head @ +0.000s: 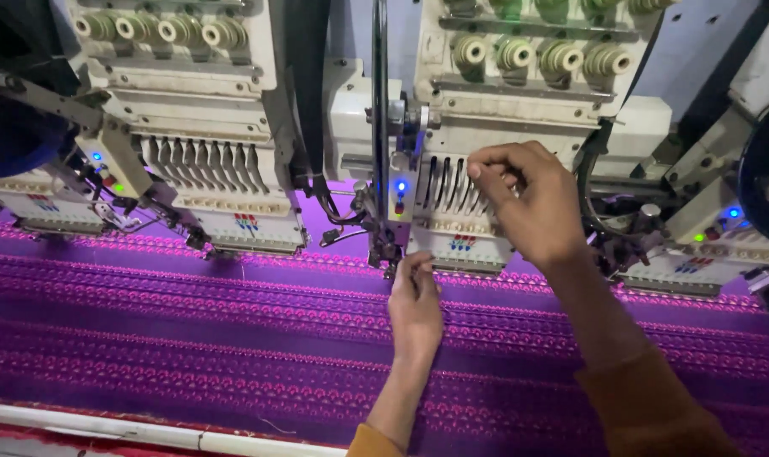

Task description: Threading and monitoring a multi-head industrial embroidery machine to ensure proper operation.

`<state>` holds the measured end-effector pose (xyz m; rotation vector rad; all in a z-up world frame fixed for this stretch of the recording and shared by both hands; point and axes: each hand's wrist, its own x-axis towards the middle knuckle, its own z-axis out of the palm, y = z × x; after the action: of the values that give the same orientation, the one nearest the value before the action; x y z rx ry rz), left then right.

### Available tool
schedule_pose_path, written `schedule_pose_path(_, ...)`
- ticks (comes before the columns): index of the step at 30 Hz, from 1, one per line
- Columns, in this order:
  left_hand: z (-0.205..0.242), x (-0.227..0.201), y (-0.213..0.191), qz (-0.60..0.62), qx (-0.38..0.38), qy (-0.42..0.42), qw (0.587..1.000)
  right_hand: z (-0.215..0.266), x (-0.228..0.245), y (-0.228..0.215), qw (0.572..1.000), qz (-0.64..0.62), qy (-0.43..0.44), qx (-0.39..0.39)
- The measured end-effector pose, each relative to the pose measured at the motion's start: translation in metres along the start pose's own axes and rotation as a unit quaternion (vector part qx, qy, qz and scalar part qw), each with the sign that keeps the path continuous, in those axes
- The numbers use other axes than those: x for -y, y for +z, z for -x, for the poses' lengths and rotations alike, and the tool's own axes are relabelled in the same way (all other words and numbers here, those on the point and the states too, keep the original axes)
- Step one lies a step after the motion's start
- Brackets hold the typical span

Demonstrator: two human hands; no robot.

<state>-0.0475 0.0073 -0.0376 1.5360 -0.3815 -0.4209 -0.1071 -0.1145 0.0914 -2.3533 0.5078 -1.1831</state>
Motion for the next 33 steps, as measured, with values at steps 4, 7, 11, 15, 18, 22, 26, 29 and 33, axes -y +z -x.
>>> schedule_pose_path(4, -0.011, 0.011, 0.003, -0.006, -0.004, 0.009, 1.000, 0.002, -0.006, -0.002, 1.000, -0.004, -0.009, 0.002)
schedule_pose_path(7, -0.014, 0.025, -0.003, -0.020, -0.004, -0.004, 1.000, 0.024, -0.001, -0.004, 0.998, -0.054, 0.023, -0.037)
schedule_pose_path(11, -0.018, 0.057, -0.019, -0.042, 0.002, -0.008, 0.999, 0.088, 0.006, 0.000, 0.998, 0.040, 0.003, -0.041)
schedule_pose_path(15, -0.007, 0.068, -0.037, -0.068, 0.007, -0.066, 0.995, 0.159, -0.026, 0.048, 0.949, -0.010, 0.297, 0.104)
schedule_pose_path(18, -0.002, 0.072, -0.041, -0.063, 0.002, -0.045, 0.997, 0.171, -0.047, 0.082, 0.887, -0.178, 0.419, 0.068)
schedule_pose_path(22, -0.001, 0.082, -0.044, -0.072, 0.000, -0.043, 0.996, 0.173, -0.059, 0.110, 0.862, -0.242, 0.445, 0.018)
schedule_pose_path(26, 0.000, 0.084, -0.045, -0.069, 0.004, -0.039, 0.997, 0.163, -0.060, 0.123, 0.851, -0.268, 0.452, -0.016)
schedule_pose_path(29, 0.000, 0.089, -0.044, -0.079, 0.004, -0.047, 0.996, 0.156, -0.065, 0.131, 0.853, -0.272, 0.443, -0.034)
schedule_pose_path(33, -0.012, 0.107, -0.047, -0.120, 0.000, -0.075, 0.990, 0.158, -0.084, 0.145, 0.851, -0.273, 0.443, -0.066)
